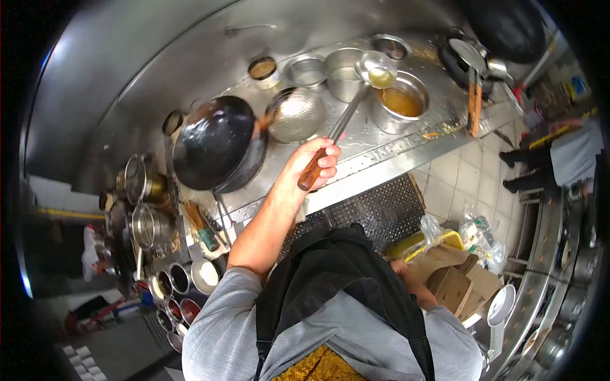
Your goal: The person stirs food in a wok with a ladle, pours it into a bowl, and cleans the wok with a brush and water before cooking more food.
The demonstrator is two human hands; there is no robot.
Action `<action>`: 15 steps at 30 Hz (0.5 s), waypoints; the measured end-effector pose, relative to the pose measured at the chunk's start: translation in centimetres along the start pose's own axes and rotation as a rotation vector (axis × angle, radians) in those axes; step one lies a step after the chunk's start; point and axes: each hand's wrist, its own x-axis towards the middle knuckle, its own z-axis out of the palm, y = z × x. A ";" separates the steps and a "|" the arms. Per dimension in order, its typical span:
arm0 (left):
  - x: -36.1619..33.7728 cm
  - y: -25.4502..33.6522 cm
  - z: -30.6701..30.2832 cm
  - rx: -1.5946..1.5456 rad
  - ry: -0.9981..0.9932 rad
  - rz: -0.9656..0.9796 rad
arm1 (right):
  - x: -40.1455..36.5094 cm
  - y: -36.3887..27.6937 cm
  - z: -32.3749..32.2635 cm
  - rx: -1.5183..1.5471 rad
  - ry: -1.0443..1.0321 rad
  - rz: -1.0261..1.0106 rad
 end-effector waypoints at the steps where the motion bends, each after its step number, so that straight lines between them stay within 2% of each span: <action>1: -2.2 0.6 -0.9 -0.017 0.004 0.031 | 0.5 -1.2 0.4 -0.034 -0.005 -0.008; 3: -7.2 1.7 -2.7 -0.166 -0.119 0.054 | 1.8 -3.5 1.6 -0.063 0.192 -0.082; 5: -13.0 2.9 -4.6 -0.180 -0.104 0.133 | -0.3 -7.8 0.3 -0.109 0.156 -0.174; 8: -21.4 4.2 -8.7 -0.086 0.029 0.278 | -2.3 -13.8 0.3 -0.133 0.086 -0.341; 10: -26.0 5.2 -10.6 0.145 0.309 0.342 | -2.1 -16.1 1.0 0.063 0.105 -0.130; 12: -28.6 5.8 -11.7 0.471 0.666 0.355 | -2.2 -17.7 1.0 0.051 0.075 -0.145; 13: -29.3 6.3 -13.2 0.459 0.681 0.369 | -2.3 -18.4 1.0 0.057 0.053 -0.150; 15: -29.9 7.4 -18.4 1.134 0.962 0.293 | -2.2 -19.9 0.5 0.066 0.009 -0.162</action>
